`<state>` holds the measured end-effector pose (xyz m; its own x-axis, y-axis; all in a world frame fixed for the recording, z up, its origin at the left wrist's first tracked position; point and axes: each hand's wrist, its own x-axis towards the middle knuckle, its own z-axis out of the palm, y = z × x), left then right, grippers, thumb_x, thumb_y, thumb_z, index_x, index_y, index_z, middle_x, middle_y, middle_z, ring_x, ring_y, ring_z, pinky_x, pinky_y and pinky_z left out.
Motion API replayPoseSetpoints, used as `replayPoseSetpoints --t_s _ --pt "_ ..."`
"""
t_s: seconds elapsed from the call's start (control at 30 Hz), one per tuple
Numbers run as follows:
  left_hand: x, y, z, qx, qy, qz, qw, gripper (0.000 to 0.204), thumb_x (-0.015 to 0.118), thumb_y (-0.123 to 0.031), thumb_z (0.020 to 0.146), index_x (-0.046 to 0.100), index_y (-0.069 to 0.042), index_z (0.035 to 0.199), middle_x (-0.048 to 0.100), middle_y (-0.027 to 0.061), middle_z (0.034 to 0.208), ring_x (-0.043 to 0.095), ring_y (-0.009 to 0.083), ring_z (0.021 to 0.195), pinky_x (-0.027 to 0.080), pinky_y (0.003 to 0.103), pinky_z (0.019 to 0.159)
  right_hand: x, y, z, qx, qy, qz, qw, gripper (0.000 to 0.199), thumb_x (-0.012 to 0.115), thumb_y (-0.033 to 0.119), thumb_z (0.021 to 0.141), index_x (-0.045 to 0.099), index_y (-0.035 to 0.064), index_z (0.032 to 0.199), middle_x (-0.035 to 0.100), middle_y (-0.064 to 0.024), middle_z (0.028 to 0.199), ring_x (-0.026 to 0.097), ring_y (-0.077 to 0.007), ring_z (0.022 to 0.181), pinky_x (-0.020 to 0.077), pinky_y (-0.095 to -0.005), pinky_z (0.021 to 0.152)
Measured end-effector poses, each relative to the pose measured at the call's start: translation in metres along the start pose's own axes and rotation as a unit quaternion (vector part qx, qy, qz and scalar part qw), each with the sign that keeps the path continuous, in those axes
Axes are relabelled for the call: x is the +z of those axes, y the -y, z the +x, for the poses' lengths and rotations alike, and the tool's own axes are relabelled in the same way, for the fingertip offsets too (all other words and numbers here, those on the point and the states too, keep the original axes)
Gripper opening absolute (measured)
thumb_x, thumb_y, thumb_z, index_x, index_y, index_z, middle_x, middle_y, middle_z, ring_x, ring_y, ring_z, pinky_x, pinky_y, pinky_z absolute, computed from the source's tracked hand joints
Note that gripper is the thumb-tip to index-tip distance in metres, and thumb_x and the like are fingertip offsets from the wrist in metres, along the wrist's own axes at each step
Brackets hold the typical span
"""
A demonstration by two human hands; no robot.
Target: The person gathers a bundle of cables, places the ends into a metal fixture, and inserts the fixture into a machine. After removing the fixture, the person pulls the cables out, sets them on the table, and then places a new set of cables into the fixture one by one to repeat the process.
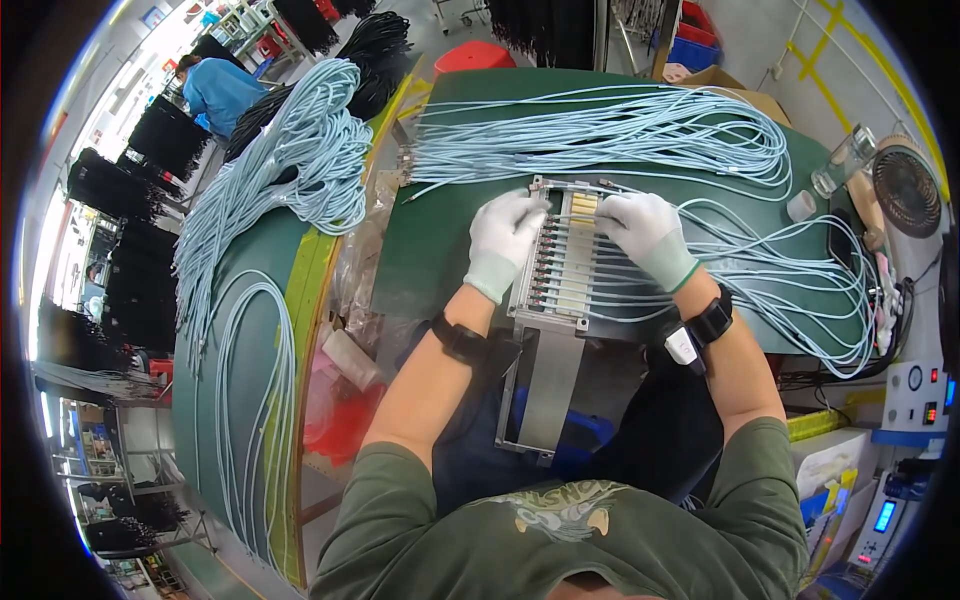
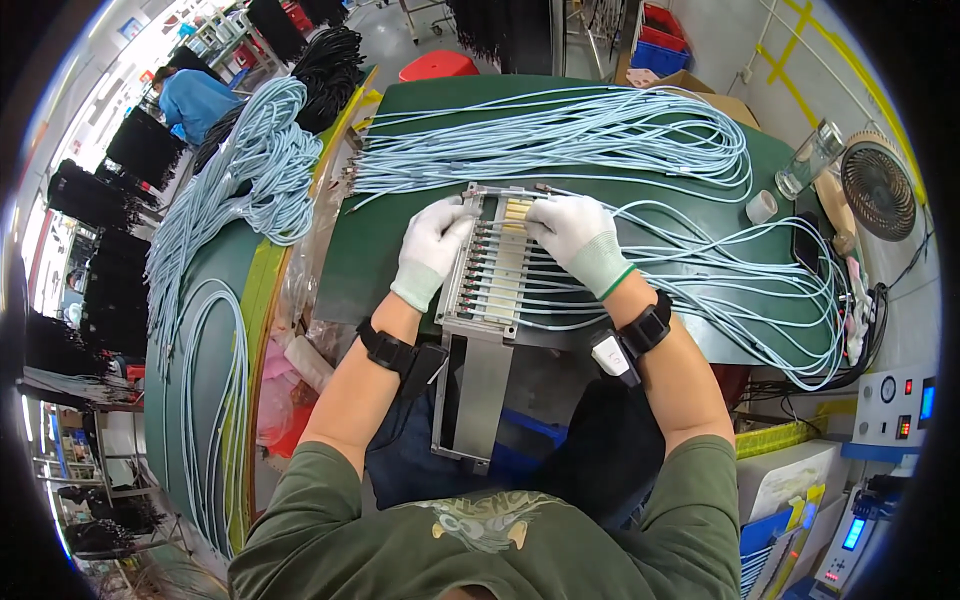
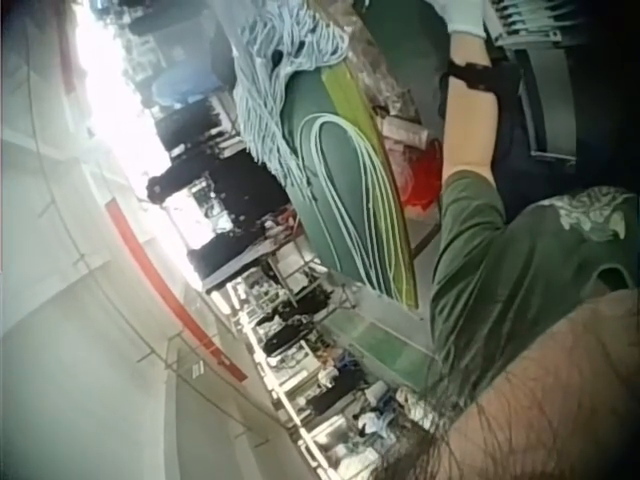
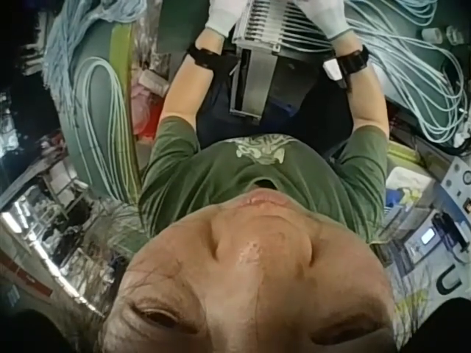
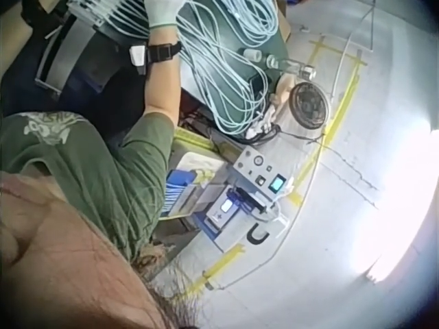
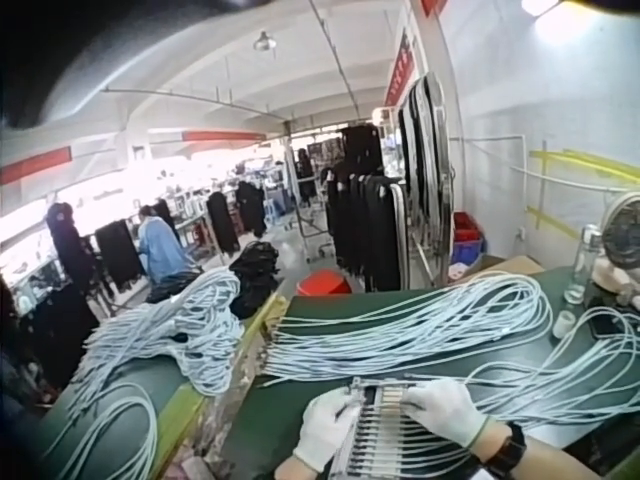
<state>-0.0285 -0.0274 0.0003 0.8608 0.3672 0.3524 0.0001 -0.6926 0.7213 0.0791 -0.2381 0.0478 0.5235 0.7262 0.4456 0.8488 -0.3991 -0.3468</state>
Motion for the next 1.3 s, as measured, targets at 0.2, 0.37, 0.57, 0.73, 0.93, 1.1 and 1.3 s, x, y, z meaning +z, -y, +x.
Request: replayPoseSetpoints --t_s 0.2,0.37,0.57,0.73,0.93,1.1,1.3 --pt "0.008 -0.028 -0.007 0.097 0.080 0.250 0.960 0.039 0.069 -0.048 0.084 0.071 -0.040 0.122 0.032 0.0250 0.156 0.028 0.0484 0.141 0.021 0.059 0.117 0.012 -0.015 0.002 0.020 0.055 -0.025 0.998 0.011 0.070 0.026 0.085 0.072 0.0151 0.089 0.068 -0.0084 0.081 0.067 -0.0304 0.080 0.0534 -0.0428 0.070" --pt "0.006 -0.022 0.009 0.130 0.072 0.279 0.949 0.043 0.069 -0.051 0.084 0.070 -0.039 0.124 0.035 0.0236 0.155 0.029 0.0465 0.141 0.019 0.062 0.116 0.016 -0.037 0.024 0.005 -0.093 -0.109 0.990 0.011 0.074 0.023 0.078 0.072 0.0151 0.085 0.066 -0.0079 0.086 0.063 -0.0310 0.086 0.0502 -0.0425 0.077" --pt "0.004 -0.003 0.005 0.088 -0.037 0.098 0.991 0.030 0.075 -0.035 0.083 0.075 -0.016 0.106 0.054 0.0219 0.138 0.047 0.0431 0.129 0.035 0.050 0.110 0.005 -0.044 0.016 -0.007 -0.073 -0.102 0.992 0.010 0.074 0.024 0.075 0.070 0.0154 0.078 0.064 -0.0066 0.084 0.060 -0.0300 0.086 0.0480 -0.0422 0.078" --pt "0.001 0.005 0.009 -0.004 -0.073 -0.098 0.993 0.024 0.074 -0.027 0.084 0.070 -0.003 0.087 0.070 0.0150 0.110 0.059 0.0354 0.112 0.044 0.045 0.099 -0.004 -0.025 0.011 -0.037 0.005 -0.031 0.999 0.013 0.075 0.024 0.076 0.071 0.0134 0.081 0.066 -0.0076 0.085 0.061 -0.0308 0.088 0.0485 -0.0433 0.079" --pt "-0.002 -0.019 0.007 0.146 -0.058 -0.070 0.985 0.014 0.074 -0.016 0.084 0.070 -0.003 0.087 0.070 0.0141 0.106 0.061 0.0329 0.106 0.048 0.042 0.094 -0.002 0.016 0.011 -0.027 0.017 0.154 0.988 0.014 0.074 0.023 0.080 0.073 0.0111 0.087 0.070 -0.0104 0.086 0.066 -0.0311 0.084 0.0520 -0.0404 0.076" --pt "-0.005 -0.009 0.015 0.056 -0.107 -0.022 0.992 0.012 0.074 -0.013 0.085 0.070 -0.002 0.086 0.071 0.0133 0.103 0.063 0.0298 0.104 0.048 0.039 0.093 0.002 -0.021 0.009 -0.014 -0.002 0.130 0.991 0.017 0.074 0.023 0.081 0.072 0.0085 0.089 0.070 -0.0131 0.083 0.067 -0.0334 0.080 0.0531 -0.0419 0.073" --pt "-0.004 0.009 0.026 -0.002 -0.062 -0.045 0.997 0.021 0.068 -0.018 0.091 0.072 0.000 0.101 0.073 0.0138 0.100 0.068 0.0278 0.096 0.051 0.036 0.088 -0.008 -0.018 0.014 0.025 -0.026 0.045 0.998 0.015 0.071 0.025 0.083 0.074 0.0108 0.086 0.069 -0.0127 0.077 0.067 -0.0332 0.074 0.0536 -0.0436 0.068"
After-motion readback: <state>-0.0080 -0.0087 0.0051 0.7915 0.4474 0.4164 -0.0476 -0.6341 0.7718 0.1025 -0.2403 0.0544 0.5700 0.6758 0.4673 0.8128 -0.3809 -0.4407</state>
